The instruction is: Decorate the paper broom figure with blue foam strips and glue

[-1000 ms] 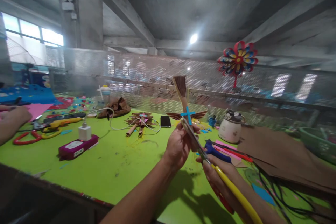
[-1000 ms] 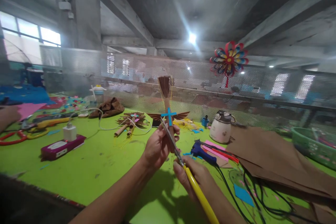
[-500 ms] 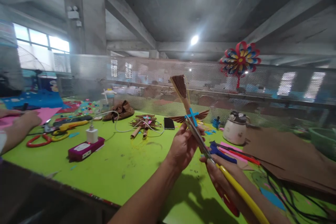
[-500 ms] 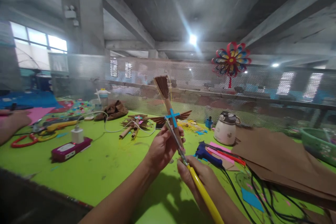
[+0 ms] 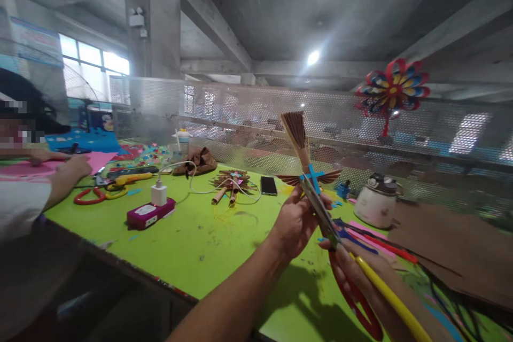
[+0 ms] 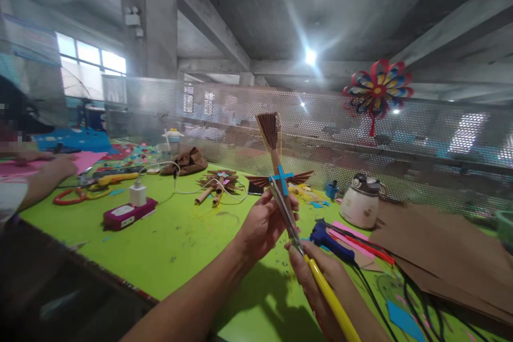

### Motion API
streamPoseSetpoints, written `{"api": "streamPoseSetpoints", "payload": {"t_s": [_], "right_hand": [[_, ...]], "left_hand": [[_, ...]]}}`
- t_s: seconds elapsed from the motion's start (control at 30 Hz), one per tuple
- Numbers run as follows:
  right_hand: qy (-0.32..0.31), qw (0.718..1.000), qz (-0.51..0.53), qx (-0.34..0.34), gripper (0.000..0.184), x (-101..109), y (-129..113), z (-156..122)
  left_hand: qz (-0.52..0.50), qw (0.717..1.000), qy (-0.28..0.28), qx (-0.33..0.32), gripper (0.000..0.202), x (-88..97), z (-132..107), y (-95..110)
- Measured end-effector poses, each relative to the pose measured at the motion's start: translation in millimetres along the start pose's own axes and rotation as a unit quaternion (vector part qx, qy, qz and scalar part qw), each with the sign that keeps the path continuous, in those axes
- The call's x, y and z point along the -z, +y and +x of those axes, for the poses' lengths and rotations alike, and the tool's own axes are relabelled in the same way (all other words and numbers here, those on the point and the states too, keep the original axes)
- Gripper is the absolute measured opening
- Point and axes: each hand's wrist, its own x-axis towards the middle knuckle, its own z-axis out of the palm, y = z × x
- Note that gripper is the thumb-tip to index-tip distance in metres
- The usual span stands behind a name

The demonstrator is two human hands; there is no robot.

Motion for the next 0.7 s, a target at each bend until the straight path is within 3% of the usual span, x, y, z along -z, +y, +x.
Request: {"api": "streamPoseSetpoints", "payload": {"t_s": [0.7], "right_hand": [[0.017, 0.999, 0.0, -0.032, 0.047, -0.4, -3.6, -2.7]], "left_hand": [[0.013, 1.0, -0.009, 0.001, 0.023, 3.4, 0.0, -4.3]]}}
